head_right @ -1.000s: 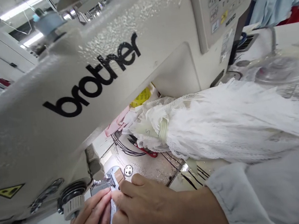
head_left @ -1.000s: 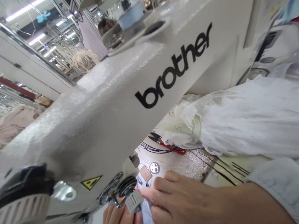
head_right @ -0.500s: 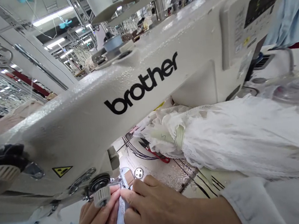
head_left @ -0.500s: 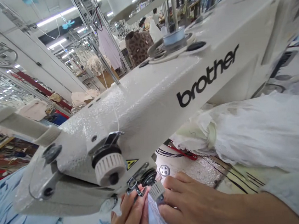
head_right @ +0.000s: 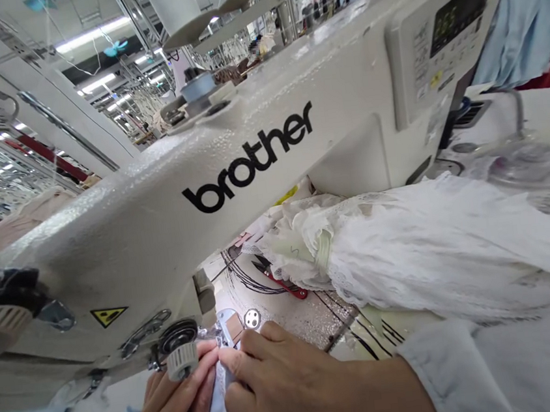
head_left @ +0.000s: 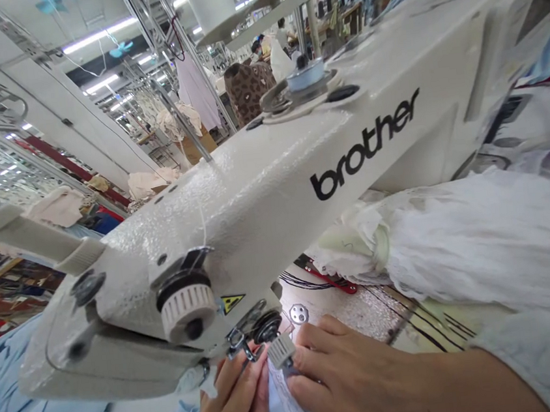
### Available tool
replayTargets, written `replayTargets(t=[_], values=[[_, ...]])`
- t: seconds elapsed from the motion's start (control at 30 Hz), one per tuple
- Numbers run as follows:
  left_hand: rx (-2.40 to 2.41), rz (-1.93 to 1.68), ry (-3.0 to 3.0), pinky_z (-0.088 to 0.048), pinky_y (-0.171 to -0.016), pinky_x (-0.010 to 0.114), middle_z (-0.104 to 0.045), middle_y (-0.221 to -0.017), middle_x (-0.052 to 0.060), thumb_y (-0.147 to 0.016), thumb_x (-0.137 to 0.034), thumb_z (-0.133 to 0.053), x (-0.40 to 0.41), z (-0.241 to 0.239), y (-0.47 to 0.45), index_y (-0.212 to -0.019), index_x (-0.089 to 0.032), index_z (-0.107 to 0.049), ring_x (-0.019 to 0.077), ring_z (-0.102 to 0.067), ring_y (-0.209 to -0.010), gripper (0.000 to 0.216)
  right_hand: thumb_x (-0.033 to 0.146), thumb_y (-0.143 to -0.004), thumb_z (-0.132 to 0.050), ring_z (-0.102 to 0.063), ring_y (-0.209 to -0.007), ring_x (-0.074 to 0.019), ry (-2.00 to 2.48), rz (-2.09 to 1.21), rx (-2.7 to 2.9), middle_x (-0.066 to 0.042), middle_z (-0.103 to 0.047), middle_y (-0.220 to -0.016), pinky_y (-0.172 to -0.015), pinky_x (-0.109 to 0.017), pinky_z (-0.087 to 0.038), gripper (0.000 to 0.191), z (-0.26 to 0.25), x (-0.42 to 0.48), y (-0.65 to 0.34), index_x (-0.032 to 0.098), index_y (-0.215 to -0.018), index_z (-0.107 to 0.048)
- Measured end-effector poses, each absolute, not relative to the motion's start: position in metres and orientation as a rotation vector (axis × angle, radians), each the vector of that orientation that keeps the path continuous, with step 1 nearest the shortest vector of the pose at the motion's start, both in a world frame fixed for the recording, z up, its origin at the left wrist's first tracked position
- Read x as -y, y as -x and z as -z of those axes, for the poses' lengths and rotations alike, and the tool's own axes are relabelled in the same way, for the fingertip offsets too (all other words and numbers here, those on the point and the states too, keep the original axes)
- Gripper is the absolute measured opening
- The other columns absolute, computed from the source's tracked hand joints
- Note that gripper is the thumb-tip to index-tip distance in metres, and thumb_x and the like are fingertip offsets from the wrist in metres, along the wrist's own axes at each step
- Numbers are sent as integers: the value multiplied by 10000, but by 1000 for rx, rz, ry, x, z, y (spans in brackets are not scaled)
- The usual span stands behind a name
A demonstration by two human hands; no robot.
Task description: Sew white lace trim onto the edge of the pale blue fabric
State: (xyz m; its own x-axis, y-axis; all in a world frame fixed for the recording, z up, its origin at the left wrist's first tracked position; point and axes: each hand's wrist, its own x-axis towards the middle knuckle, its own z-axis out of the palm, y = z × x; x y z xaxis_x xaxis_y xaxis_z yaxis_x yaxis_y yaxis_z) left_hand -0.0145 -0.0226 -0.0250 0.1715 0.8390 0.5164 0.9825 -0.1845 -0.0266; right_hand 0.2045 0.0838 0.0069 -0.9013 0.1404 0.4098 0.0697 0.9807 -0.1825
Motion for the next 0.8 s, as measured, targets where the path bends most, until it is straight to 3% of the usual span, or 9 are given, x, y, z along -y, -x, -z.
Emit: replayTargets(t=[0.13, 0.27, 0.47, 0.6, 0.8], values=[[1669, 516, 2208, -482, -893, 212, -709, -1104, 14, -920, -212, -518, 19, 14, 18, -1153, -239, -608, 119, -671, -990, 250, 402, -926, -582, -536, -897, -211, 126, -275, 2739, -106, -602, -1182, -844, -365, -441, 256, -7, -84, -205, 148, -956, -574], [1589, 379, 2284, -529, -858, 253, -709, -1100, 24, -867, -217, -600, 21, 6, 23, -1142, -234, -614, 154, -683, -960, 275, 458, -940, -546, -516, -944, -216, 169, -410, 2759, -77, -617, -1092, -861, -376, -406, 330, -11, -86, -209, 140, -1016, -586], [1499, 418, 2316, -506, -818, 235, -720, -1029, 38, -849, -302, -642, 21, 0, 18, -1080, -207, -635, 146, -674, -935, 250, 379, -916, -620, -485, -996, -203, 21, -414, 2786, -41, -598, -1086, -878, -347, -342, 299, -7, -91, -215, 124, -1066, -577], [1416, 374, 2355, -448, -858, 239, -726, -997, 19, -880, -180, -589, 19, -6, 14, -1050, -230, -655, 123, -671, -918, 190, 297, -973, -522, -497, -949, -199, -34, -312, 2793, -44, -608, -1075, -848, -358, -342, 226, -7, -92, -215, 109, -1086, -574], [1451, 378, 2286, -405, -935, 260, -742, -964, 44, -921, -155, -531, 22, -2, 11, -1005, -183, -642, 120, -676, -911, 142, 147, -965, -455, -517, -887, -191, -46, -297, 2801, -45, -623, -1022, -828, -350, -369, 163, -12, -93, -213, 106, -1042, -593]])
